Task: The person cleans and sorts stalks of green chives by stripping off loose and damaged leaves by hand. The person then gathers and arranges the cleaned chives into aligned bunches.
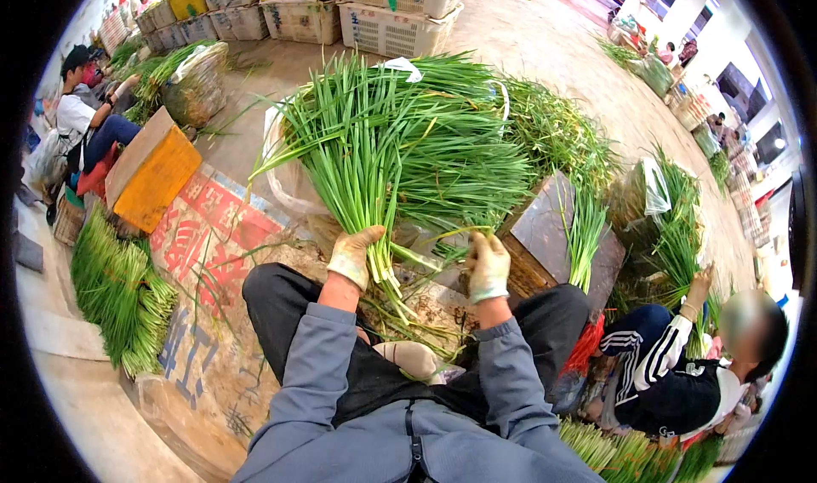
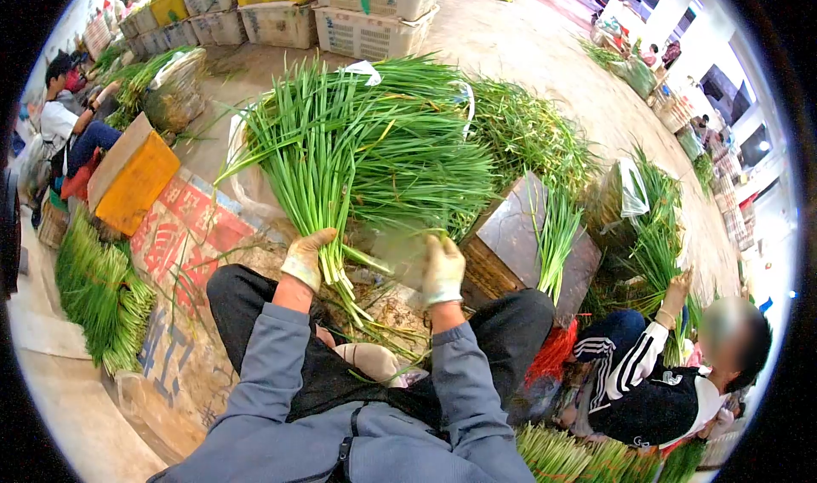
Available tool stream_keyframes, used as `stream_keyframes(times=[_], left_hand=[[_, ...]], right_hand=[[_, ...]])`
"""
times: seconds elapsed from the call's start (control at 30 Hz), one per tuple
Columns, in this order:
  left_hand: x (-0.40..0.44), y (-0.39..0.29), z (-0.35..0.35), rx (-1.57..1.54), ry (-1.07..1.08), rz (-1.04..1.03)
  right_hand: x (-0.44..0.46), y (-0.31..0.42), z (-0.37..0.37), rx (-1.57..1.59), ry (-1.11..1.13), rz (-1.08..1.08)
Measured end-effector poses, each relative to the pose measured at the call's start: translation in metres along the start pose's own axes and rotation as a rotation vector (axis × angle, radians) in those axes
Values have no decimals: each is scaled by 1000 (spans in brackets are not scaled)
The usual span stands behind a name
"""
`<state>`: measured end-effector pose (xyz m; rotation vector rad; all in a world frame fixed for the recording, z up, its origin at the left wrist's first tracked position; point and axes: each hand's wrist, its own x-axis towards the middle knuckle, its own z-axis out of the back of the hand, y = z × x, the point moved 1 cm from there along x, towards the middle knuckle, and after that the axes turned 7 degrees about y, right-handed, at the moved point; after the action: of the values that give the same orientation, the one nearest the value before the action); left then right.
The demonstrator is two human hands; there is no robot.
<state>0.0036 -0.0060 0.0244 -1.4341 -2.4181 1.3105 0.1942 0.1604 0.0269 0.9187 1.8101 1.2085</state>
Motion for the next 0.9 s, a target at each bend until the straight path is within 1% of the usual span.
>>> stream_keyframes(times=[0.07,0.13,0.17,0.2,0.23,0.27,0.33,0.4,0.47,0.5,0.53,0.57,0.6,0.67,0.7,0.73,0.8,0.87,0.9], left_hand=[[0,0,0,-21,65,-63],[1,0,5,-32,45,-60],[-2,-2,3,-67,71,-13],[-2,-4,2,-98,102,35],[1,-4,5,-132,121,63],[1,-3,8,-217,231,89],[-20,-15,-13,-407,250,128],[-23,-19,-6,-277,330,81],[-24,-23,-4,-316,417,106],[-22,-22,-5,-314,421,83],[-23,-26,-5,-359,483,132],[-20,-25,-1,-363,492,139],[-17,-23,5,-371,495,143],[-22,-30,4,-352,546,151],[-25,-28,3,-302,434,27],[-31,-30,-7,-306,375,-31],[-22,-26,13,-339,400,40],[-20,-24,15,-303,374,57],[-16,-25,15,-262,351,71]], right_hand=[[7,-9,31,19,-90,1],[41,-64,99,-612,-58,-8],[40,-62,104,-1217,216,-135],[17,-34,78,-1675,476,-317],[-3,-19,58,-1632,388,-220],[-16,-16,43,-1588,303,-127],[-15,-24,19,-1187,376,131],[-36,6,-22,-525,567,57],[-33,1,-53,-560,652,351],[-38,4,-67,-372,752,231],[-41,8,-79,-182,854,115],[-41,5,-83,-283,918,75],[-47,2,-84,-317,959,64],[-55,8,-77,-711,945,14],[-56,-4,-63,-777,971,10],[-54,-23,-46,-844,997,8],[-49,-47,-9,-1075,1140,-81],[-18,-125,53,-1763,1331,-179],[-13,-117,57,-1778,1184,-105]])
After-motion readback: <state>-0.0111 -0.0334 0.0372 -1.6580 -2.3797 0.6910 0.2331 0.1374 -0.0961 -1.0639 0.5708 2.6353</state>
